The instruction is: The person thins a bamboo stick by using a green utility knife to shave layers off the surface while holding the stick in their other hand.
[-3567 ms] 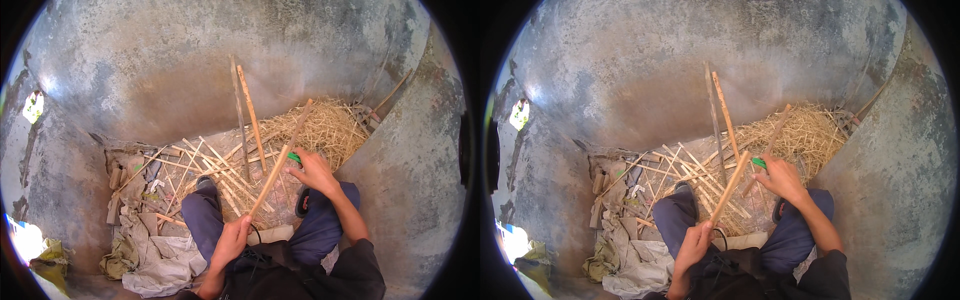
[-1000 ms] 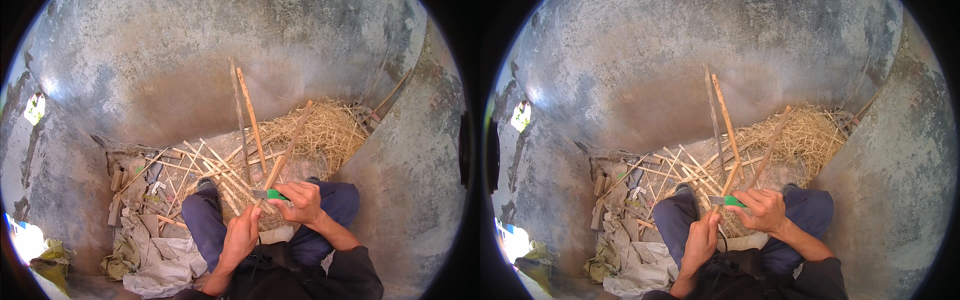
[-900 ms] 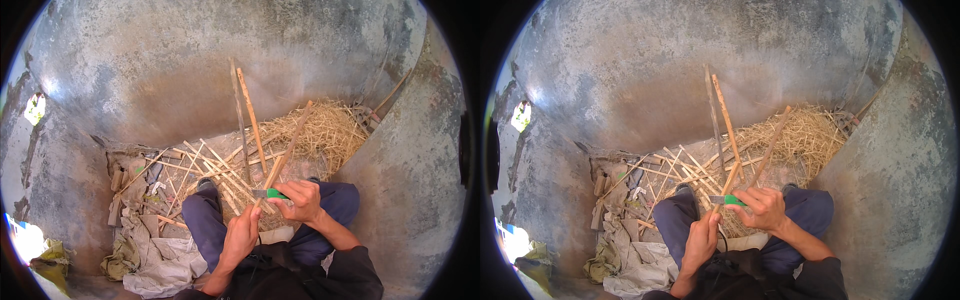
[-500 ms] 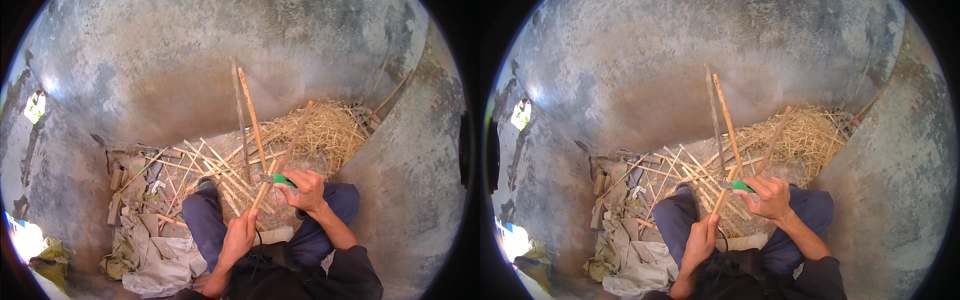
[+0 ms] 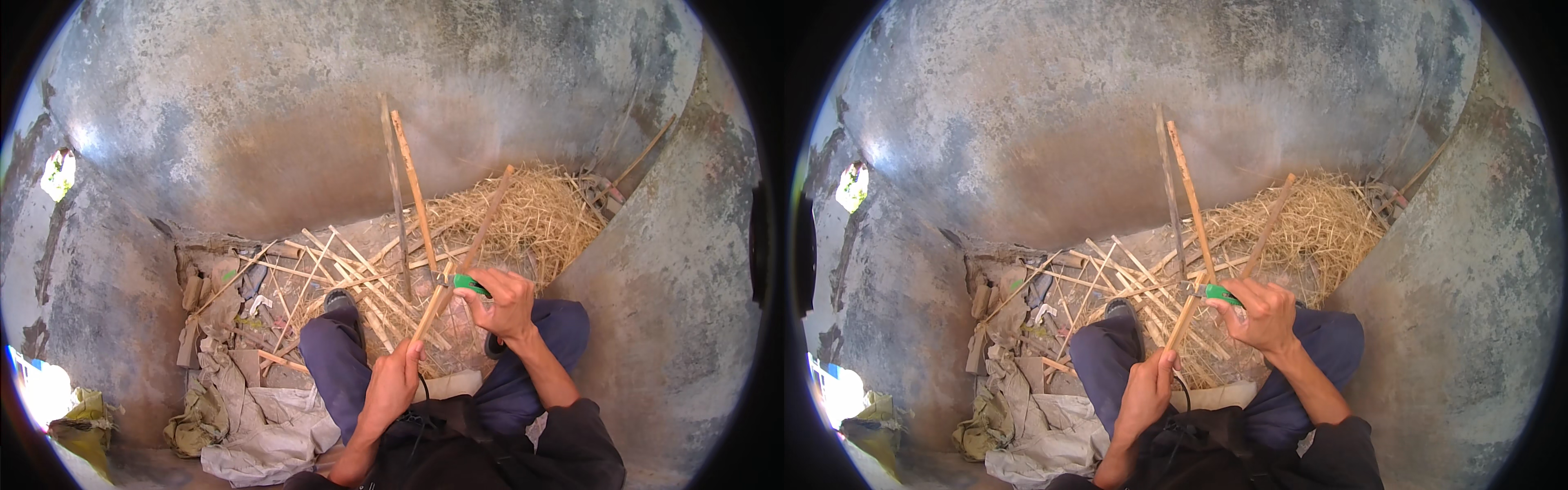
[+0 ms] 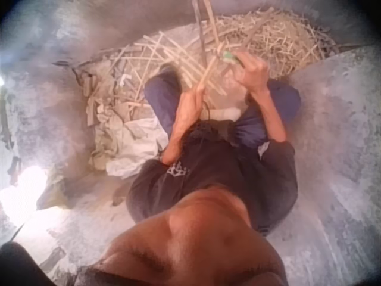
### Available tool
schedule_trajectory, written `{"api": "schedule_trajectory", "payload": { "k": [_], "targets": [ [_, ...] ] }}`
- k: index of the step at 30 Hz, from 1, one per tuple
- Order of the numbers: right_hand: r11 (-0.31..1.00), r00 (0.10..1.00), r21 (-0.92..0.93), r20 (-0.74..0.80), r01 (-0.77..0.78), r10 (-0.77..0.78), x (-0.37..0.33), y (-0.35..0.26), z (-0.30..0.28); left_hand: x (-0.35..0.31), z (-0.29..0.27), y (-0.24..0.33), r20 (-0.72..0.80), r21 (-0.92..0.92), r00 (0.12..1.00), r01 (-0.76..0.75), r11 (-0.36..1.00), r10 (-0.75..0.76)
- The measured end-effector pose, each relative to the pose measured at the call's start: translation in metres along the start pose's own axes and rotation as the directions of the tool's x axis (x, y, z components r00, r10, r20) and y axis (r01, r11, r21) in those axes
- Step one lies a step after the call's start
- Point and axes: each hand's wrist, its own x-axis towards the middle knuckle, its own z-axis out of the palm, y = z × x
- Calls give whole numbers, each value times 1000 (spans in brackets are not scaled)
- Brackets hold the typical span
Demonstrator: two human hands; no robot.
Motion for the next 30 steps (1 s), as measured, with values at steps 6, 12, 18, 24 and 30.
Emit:
{"api": "schedule_trajectory", "payload": {
  "k": [6,12,18,24,30],
  "targets": [
    [999,999,-5,-33,39,-39,2,3,2,2,-2,-9,49,-120,999,4,993,1],
    [934,927,-74,-174,-350,334,0,64,8,-15,-7,3,41,8,999,13,1000,-14],
    [885,885,97,-59,-456,463,7,64,-27,-16,-16,-10,103,-51,994,43,998,-37],
    [929,973,292,98,-228,208,-11,4,-16,-1,-12,-2,27,-27,999,-34,999,35],
    [964,987,253,155,-80,41,-25,-18,-7,-1,-5,5,4,83,998,-58,995,58]
  ]
}}
